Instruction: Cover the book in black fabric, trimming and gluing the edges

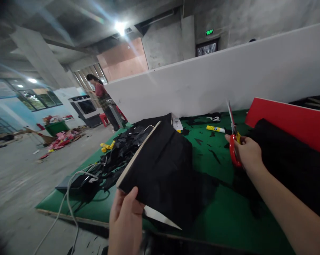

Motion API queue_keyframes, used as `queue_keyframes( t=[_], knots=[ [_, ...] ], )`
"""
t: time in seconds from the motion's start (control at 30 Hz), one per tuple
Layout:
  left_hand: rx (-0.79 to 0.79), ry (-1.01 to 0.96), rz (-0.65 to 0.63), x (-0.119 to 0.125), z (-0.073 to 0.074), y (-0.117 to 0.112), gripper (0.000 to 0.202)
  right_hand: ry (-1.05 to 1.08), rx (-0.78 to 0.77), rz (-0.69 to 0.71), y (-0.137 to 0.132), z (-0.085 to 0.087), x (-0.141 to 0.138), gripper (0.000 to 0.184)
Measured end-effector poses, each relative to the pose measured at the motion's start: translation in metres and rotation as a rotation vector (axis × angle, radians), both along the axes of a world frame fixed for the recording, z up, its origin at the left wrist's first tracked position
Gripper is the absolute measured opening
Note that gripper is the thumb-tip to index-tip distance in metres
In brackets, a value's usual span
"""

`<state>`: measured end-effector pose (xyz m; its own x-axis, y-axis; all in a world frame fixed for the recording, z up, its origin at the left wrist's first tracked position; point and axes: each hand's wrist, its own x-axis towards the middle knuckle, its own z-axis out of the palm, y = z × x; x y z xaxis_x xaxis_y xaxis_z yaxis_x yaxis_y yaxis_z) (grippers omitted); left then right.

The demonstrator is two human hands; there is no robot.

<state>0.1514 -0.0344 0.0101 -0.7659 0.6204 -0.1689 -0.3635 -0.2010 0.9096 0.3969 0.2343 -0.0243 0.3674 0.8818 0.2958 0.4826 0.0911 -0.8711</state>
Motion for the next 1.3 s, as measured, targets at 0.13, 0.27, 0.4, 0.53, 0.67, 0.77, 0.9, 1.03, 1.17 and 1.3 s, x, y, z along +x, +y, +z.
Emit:
queue_keyframes(
  t=[0.13,0.27,0.4,0.53,0.67,0.77,0.9,1.03,1.17,1.3],
  knots=[
    [0.007,-0.043,-0.087,-0.031,-0.002,-0.011,0.036,0.072,-0.074,0.037,-0.005,0.002,-0.006,0.046],
    [-0.060,-0.083,-0.081,-0.055,-0.011,-0.021,0.027,0.087,-0.108,0.078,-0.010,0.004,-0.009,0.048],
    [-0.260,0.122,-0.152,-0.078,-0.022,-0.033,0.027,0.027,-0.131,0.113,-0.011,0.004,-0.009,0.050],
    [-0.564,0.612,-0.426,-0.103,-0.025,-0.045,0.046,-0.151,-0.136,0.109,-0.005,-0.001,-0.008,0.045],
    [-0.970,1.108,-0.241,-0.125,-0.014,-0.055,0.044,-0.375,-0.134,0.102,-0.002,-0.006,-0.010,0.050],
    [-0.983,1.228,-0.174,-0.131,-0.011,-0.058,0.036,-0.534,-0.144,0.115,-0.005,-0.009,-0.013,0.062],
    [-0.705,1.260,-0.280,-0.127,-0.026,-0.054,0.043,-0.695,-0.188,0.148,-0.011,-0.014,-0.018,0.061],
    [-0.585,1.392,-0.299,-0.127,-0.049,-0.047,0.042,-0.793,-0.219,0.228,-0.012,-0.021,-0.017,0.059],
    [-0.554,1.533,-0.279,-0.137,-0.063,-0.047,0.035,-0.848,-0.180,0.287,-0.009,-0.024,-0.013,0.058],
    [-0.520,1.572,-0.280,-0.142,-0.065,-0.052,0.032,-0.880,-0.056,0.304,-0.006,-0.027,-0.013,0.062]
  ],
)
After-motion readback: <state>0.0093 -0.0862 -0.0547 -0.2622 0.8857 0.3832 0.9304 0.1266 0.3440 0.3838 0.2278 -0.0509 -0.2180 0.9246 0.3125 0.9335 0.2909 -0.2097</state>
